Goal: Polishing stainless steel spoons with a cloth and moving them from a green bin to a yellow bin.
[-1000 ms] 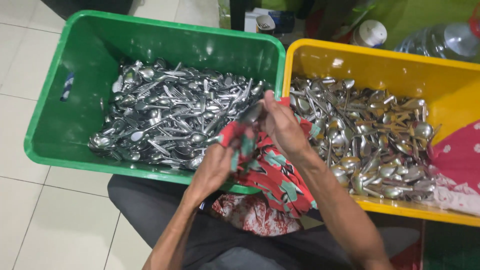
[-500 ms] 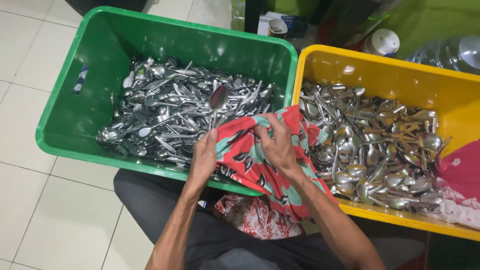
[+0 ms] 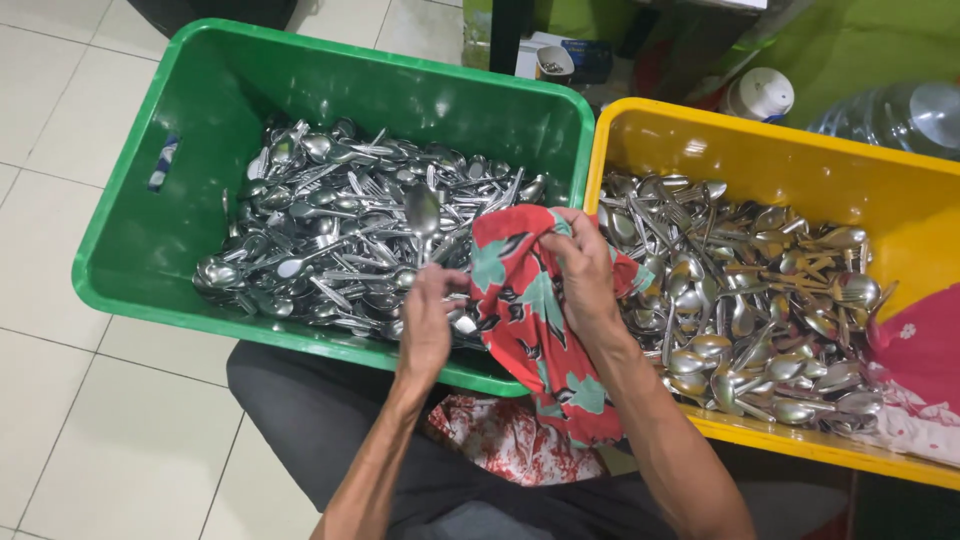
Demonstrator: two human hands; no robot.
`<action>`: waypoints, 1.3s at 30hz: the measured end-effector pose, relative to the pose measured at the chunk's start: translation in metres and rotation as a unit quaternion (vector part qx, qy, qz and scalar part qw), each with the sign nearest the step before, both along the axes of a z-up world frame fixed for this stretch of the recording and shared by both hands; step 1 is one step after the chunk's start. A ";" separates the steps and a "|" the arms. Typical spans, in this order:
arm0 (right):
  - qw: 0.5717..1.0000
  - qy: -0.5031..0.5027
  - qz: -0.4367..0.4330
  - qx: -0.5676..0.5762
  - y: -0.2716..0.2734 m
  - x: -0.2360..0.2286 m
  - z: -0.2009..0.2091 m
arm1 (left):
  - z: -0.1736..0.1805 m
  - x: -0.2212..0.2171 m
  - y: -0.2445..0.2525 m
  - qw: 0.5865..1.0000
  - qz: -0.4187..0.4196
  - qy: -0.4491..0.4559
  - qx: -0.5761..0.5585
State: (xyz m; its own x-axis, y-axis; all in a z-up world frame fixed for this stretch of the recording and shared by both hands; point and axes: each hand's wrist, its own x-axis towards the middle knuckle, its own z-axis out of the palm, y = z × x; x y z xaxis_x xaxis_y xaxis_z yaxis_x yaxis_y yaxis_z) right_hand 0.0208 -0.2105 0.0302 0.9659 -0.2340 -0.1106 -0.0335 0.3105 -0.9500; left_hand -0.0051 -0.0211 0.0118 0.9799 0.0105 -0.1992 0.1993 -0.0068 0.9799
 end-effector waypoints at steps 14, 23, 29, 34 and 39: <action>0.887 -0.131 0.133 -0.422 -0.044 0.031 0.019 | 0.005 -0.014 -0.004 0.981 -0.066 -0.128 -0.130; 0.889 0.016 0.429 -0.158 -0.009 -0.006 -0.035 | 0.003 0.011 0.005 0.987 -0.037 -0.136 -0.079; 0.977 0.036 0.106 -0.181 0.005 0.010 0.023 | 0.028 0.010 0.022 0.998 -0.023 0.009 0.055; 0.953 0.036 0.116 -0.279 0.030 0.020 0.030 | 0.005 0.006 0.021 0.997 -0.042 0.052 0.034; 0.837 -0.221 0.024 -0.500 0.036 0.023 -0.020 | -0.006 0.000 0.020 0.996 -0.049 0.066 0.040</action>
State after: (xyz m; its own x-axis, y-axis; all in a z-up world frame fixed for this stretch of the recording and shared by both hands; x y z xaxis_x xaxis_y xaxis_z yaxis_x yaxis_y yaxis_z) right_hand 0.0442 -0.1743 0.0102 0.8717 0.0447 0.4879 0.4002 -0.6395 -0.6564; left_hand -0.0052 -0.0012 0.0057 0.9425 -0.0622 -0.3284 0.3206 -0.1098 0.9408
